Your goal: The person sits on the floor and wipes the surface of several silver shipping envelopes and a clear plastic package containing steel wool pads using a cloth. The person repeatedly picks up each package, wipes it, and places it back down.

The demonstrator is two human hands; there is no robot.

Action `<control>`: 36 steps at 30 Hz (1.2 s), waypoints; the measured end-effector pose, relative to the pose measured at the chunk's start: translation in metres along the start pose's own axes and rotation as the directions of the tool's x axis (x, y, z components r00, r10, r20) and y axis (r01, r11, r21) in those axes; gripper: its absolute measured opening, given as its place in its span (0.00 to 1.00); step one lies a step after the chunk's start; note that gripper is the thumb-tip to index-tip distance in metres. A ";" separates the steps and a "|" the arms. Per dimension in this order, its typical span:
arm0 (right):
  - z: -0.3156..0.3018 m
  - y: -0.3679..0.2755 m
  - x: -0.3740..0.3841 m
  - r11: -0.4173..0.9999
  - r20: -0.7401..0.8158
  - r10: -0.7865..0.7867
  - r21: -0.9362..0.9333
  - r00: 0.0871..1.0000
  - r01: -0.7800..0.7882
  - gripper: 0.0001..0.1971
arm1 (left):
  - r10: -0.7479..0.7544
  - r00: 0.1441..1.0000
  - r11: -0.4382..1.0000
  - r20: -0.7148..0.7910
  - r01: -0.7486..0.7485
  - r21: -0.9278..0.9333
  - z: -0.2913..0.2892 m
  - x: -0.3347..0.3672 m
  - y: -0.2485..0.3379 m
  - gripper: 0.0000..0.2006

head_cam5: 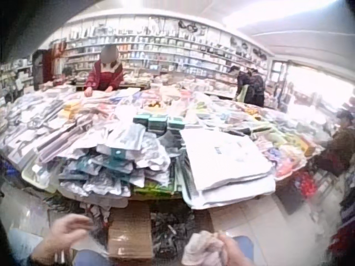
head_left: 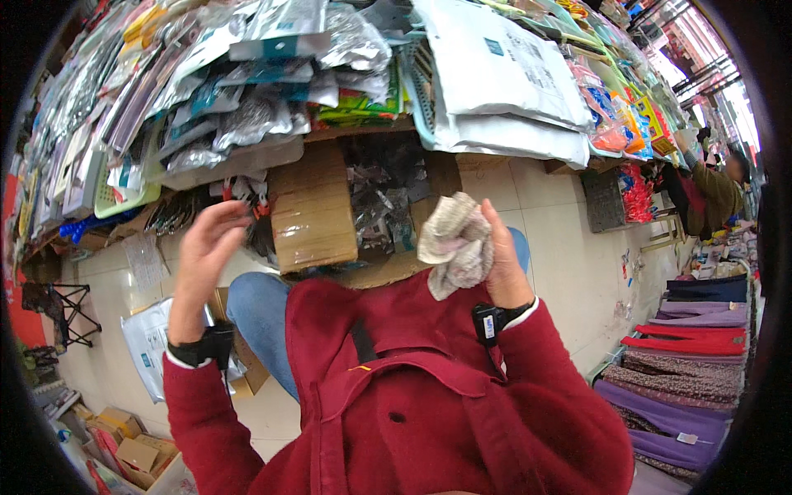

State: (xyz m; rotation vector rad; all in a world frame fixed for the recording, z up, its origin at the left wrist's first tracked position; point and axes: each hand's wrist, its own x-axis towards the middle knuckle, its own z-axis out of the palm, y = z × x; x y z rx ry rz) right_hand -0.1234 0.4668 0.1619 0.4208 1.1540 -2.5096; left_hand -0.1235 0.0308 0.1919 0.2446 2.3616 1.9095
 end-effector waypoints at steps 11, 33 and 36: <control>-0.094 -0.100 0.027 0.965 -0.022 -0.260 0.011 0.965 0.260 0.24 | -0.249 0.959 0.861 0.134 0.283 -0.423 0.235 0.229 0.102 0.28; -0.131 -0.134 0.061 0.954 -0.091 -0.270 0.112 0.959 0.279 0.19 | 0.035 0.996 0.824 0.079 0.016 -0.567 0.266 0.263 0.110 0.19; -0.135 -0.128 0.054 0.942 -0.143 -0.317 0.069 0.937 0.329 0.19 | 0.153 0.988 0.879 0.023 -0.125 -0.460 0.266 0.250 0.123 0.18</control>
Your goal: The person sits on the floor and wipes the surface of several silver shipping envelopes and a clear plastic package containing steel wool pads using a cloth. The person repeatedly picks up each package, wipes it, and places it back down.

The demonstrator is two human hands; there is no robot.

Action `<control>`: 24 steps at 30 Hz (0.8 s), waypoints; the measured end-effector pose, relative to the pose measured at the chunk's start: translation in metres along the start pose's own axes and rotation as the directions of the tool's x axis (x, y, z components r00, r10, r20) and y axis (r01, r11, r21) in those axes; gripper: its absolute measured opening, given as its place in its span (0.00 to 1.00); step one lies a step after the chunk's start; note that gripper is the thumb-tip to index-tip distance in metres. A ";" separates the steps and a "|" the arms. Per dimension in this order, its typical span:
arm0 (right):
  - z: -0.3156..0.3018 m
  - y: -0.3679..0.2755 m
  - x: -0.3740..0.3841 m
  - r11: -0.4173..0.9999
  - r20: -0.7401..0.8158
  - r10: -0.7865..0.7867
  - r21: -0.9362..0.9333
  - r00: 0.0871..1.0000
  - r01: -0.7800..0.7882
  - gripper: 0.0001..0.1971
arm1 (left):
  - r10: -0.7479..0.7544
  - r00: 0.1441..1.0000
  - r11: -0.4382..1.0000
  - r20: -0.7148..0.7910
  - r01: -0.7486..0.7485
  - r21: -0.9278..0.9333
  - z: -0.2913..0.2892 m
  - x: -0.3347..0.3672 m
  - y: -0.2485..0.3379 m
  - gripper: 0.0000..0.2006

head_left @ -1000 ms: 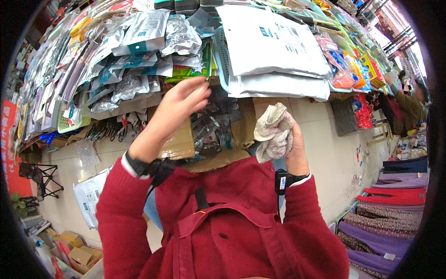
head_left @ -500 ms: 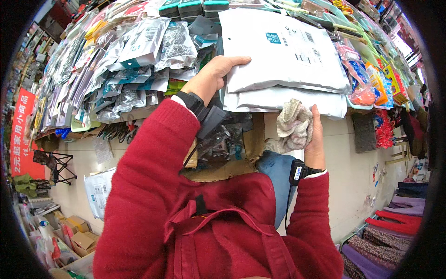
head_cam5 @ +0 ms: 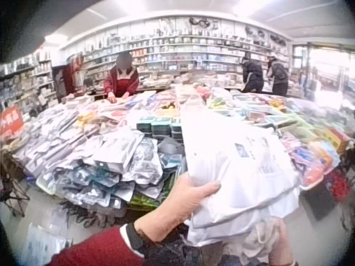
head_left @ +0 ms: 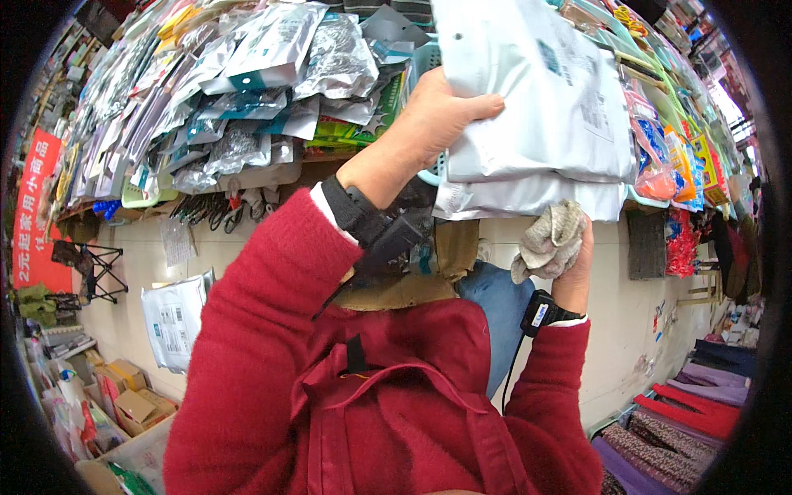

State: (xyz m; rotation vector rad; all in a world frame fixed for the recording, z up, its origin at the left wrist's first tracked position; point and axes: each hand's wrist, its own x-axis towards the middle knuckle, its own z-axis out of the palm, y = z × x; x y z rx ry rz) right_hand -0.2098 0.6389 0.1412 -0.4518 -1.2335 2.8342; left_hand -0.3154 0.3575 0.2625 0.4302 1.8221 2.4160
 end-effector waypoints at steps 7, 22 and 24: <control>-0.029 0.002 -0.015 0.920 0.013 -0.301 -0.257 0.954 0.294 0.20 | 0.358 0.919 0.933 0.168 -0.358 -0.029 0.016 -0.026 0.038 0.19; 0.034 0.004 -0.140 0.840 0.210 -0.252 -0.438 0.945 0.321 0.20 | 0.221 0.928 0.949 -0.301 -0.276 -0.155 -0.104 -0.248 0.118 0.28; 0.059 0.022 -0.142 0.849 0.286 -0.176 -0.440 0.942 0.293 0.20 | 0.197 0.867 0.956 -0.457 -0.274 -0.106 -0.125 -0.292 0.126 0.26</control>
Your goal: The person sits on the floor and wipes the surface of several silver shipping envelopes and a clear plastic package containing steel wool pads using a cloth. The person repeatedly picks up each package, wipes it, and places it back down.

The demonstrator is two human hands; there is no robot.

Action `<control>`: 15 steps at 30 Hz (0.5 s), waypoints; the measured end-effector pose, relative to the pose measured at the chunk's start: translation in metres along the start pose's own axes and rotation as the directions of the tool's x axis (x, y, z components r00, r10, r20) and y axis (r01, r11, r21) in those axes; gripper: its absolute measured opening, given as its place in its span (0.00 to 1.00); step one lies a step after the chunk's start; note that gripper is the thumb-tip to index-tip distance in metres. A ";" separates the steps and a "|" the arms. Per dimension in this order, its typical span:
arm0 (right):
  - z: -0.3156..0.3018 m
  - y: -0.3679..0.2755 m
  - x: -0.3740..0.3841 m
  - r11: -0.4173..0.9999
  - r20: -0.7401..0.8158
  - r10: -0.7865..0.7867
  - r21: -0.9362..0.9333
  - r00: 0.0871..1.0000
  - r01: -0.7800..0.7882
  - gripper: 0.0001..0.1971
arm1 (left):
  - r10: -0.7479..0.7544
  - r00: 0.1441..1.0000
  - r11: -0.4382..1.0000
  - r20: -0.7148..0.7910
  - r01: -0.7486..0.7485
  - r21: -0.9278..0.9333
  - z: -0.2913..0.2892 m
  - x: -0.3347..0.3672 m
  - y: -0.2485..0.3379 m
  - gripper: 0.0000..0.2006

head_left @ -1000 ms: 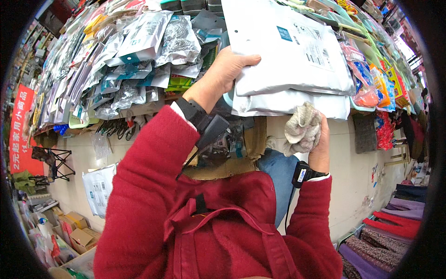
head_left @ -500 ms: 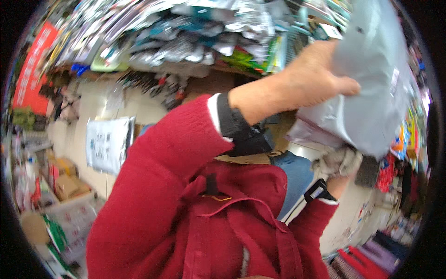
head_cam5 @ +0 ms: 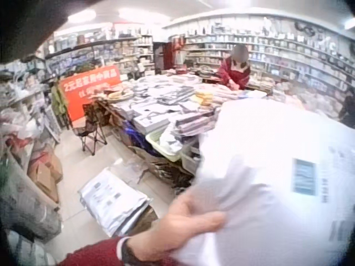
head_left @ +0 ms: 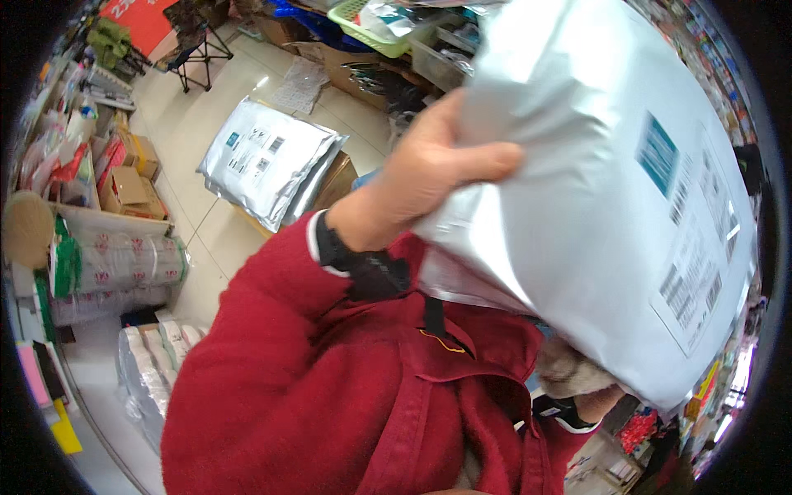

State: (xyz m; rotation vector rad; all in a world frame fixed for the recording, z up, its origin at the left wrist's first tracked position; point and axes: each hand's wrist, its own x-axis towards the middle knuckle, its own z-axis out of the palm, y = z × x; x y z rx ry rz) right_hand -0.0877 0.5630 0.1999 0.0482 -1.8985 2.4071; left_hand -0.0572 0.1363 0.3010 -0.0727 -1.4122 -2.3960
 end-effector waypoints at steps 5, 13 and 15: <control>0.102 0.012 0.020 0.995 0.320 0.092 -0.002 0.943 -0.097 0.20 | 0.186 0.931 0.982 -0.315 -0.167 0.086 -0.090 -0.086 0.045 0.29; 0.299 0.098 -0.026 0.920 0.741 0.385 -0.260 0.550 -0.294 0.20 | 0.261 0.704 0.965 -0.661 -0.194 0.174 -0.220 -0.235 0.058 0.25; 0.345 0.125 -0.048 0.898 0.792 0.430 -0.330 0.432 -0.289 0.20 | 0.254 0.643 0.967 -0.723 -0.146 0.209 -0.240 -0.263 0.051 0.24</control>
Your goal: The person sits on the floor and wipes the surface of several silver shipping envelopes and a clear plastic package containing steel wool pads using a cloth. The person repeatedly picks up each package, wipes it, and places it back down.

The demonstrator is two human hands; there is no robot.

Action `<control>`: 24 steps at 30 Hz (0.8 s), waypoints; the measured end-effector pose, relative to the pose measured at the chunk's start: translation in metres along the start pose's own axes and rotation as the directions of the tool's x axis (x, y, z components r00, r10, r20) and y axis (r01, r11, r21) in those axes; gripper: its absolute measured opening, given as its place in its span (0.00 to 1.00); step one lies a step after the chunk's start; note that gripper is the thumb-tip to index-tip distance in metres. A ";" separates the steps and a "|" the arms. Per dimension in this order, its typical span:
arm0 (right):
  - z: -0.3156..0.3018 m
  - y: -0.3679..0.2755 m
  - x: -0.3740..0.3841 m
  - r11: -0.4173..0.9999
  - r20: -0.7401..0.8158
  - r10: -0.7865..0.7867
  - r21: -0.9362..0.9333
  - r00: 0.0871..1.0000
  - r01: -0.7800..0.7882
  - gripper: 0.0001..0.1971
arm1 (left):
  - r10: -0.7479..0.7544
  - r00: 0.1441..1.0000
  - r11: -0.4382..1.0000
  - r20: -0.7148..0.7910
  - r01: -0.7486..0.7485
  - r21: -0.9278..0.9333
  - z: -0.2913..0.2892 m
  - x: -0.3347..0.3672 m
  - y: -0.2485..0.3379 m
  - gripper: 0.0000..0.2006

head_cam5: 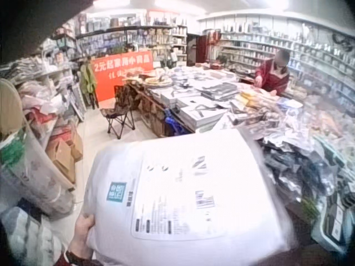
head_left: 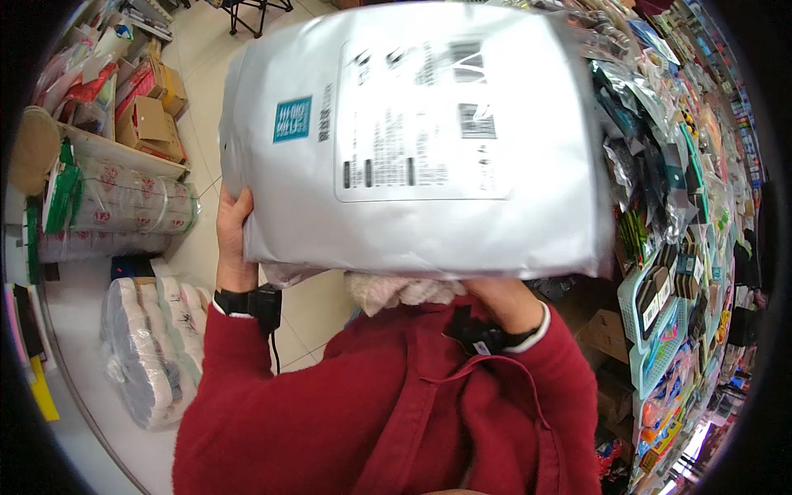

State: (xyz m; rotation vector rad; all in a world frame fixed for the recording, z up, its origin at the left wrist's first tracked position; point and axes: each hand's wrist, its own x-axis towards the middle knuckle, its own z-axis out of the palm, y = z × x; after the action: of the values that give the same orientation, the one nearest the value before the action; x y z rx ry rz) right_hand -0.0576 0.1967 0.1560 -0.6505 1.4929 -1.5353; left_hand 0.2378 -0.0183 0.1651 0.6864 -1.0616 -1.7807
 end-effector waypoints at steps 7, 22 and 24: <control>0.081 0.039 0.084 0.976 0.201 0.045 -0.220 0.979 0.001 0.21 | -0.062 0.979 0.998 -0.196 0.062 -0.007 -0.072 0.006 -0.045 0.21; 0.069 0.055 0.159 0.946 0.290 0.303 -0.208 0.908 -0.249 0.36 | -0.141 0.829 0.987 -0.542 0.072 -0.146 -0.120 0.044 -0.172 0.20; 0.065 0.049 0.153 0.958 0.296 0.279 -0.150 0.914 -0.244 0.34 | -0.117 0.824 0.989 -0.554 0.043 -0.145 -0.122 0.043 -0.173 0.20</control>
State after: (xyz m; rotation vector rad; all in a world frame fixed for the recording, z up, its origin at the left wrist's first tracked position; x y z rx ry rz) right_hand -0.0656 0.0378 0.0869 -0.6923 1.3637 -1.0934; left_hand 0.2434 -0.0669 -0.0453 1.1042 -0.5172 -1.5467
